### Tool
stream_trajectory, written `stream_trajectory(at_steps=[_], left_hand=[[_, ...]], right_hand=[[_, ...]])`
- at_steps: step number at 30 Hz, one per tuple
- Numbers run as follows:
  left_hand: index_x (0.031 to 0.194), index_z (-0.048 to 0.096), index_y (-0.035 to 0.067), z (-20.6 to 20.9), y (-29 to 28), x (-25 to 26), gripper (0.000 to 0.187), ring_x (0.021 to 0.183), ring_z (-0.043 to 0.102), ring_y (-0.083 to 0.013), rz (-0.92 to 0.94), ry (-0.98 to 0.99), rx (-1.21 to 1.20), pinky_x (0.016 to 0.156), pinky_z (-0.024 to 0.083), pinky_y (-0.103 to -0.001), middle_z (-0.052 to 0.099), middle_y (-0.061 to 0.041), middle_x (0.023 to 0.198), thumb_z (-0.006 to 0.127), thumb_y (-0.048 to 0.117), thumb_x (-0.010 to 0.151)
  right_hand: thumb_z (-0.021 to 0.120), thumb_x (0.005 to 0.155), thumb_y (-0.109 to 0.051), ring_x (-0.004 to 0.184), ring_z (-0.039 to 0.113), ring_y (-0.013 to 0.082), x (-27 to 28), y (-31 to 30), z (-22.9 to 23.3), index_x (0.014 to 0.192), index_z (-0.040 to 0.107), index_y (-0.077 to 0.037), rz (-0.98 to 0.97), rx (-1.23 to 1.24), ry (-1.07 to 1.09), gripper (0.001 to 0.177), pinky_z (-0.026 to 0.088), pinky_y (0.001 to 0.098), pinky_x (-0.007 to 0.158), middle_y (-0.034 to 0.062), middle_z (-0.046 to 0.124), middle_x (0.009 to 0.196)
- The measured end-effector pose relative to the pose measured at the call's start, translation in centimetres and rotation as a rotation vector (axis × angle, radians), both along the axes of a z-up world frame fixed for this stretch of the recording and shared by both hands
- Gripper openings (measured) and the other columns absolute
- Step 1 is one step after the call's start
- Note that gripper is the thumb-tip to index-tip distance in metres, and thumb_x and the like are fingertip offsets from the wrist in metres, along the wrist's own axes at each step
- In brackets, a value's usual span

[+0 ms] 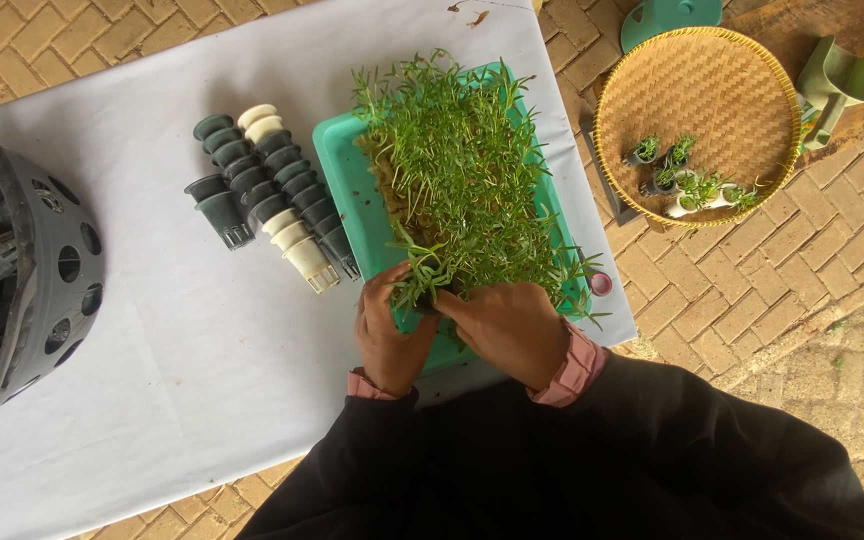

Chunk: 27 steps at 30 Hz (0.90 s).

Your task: The person transplants vegetable seedlings from a tray into individual plastic net pots by hand, picking up each seedling, placing it into a pot, and pressing it down, then placing the filled pot into a woven basket.

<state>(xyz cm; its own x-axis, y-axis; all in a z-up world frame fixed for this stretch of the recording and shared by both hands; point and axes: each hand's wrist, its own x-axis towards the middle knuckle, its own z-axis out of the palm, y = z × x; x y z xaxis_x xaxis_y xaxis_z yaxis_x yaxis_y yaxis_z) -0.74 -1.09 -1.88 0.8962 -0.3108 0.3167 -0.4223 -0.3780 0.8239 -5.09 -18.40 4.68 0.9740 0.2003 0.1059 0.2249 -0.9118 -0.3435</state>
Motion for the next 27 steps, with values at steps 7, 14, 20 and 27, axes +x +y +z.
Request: stream_trajectory(at_steps=[7,14,20,27], left_hand=[[0.137,0.048,0.011,0.0,-0.5,-0.8,0.066,0.118,0.069,-0.0294,-0.042,-0.024,-0.028,0.098,0.058,-0.039,0.068,-0.009,0.132,0.083,0.001,0.083],[0.139,0.046,0.007,-0.2,-1.0,-0.8,0.070,0.112,0.072,-0.0264,0.010,0.096,-0.063,0.092,0.060,-0.036,0.067,-0.012,0.127,0.084,0.003,0.081],[0.138,0.044,0.008,0.2,-1.5,-0.5,0.067,0.116,0.071,-0.0279,-0.010,0.025,-0.073,0.096,0.060,-0.036,0.067,-0.012,0.133,0.083,0.002,0.083],[0.134,0.046,0.009,0.1,-2.3,-1.2,0.065,0.120,0.069,-0.0297,-0.023,-0.073,-0.049,0.098,0.059,-0.037,0.067,-0.010,0.132,0.083,-0.001,0.082]], right_hand=[[0.072,0.085,-0.026,0.053,0.065,0.0275,0.5,-0.4,-1.8,0.084,0.068,-0.020,0.023,-0.037,0.121,0.007,0.047,0.0428,0.043,0.0046,0.062,0.057],[0.070,0.085,-0.020,0.053,0.066,0.0293,0.4,-1.1,0.8,0.088,0.068,-0.014,0.044,0.024,0.127,0.007,0.048,0.0443,0.044,0.0067,0.064,0.059],[0.071,0.081,-0.018,0.051,0.065,0.0335,0.6,-1.7,0.2,0.105,0.070,-0.014,0.058,0.161,0.180,0.024,0.046,0.0488,0.043,0.0098,0.063,0.057],[0.073,0.080,-0.023,0.056,0.065,0.0364,0.3,-2.5,-1.3,0.087,0.068,-0.012,0.071,0.099,0.193,0.013,0.048,0.0503,0.048,0.0108,0.064,0.060]])
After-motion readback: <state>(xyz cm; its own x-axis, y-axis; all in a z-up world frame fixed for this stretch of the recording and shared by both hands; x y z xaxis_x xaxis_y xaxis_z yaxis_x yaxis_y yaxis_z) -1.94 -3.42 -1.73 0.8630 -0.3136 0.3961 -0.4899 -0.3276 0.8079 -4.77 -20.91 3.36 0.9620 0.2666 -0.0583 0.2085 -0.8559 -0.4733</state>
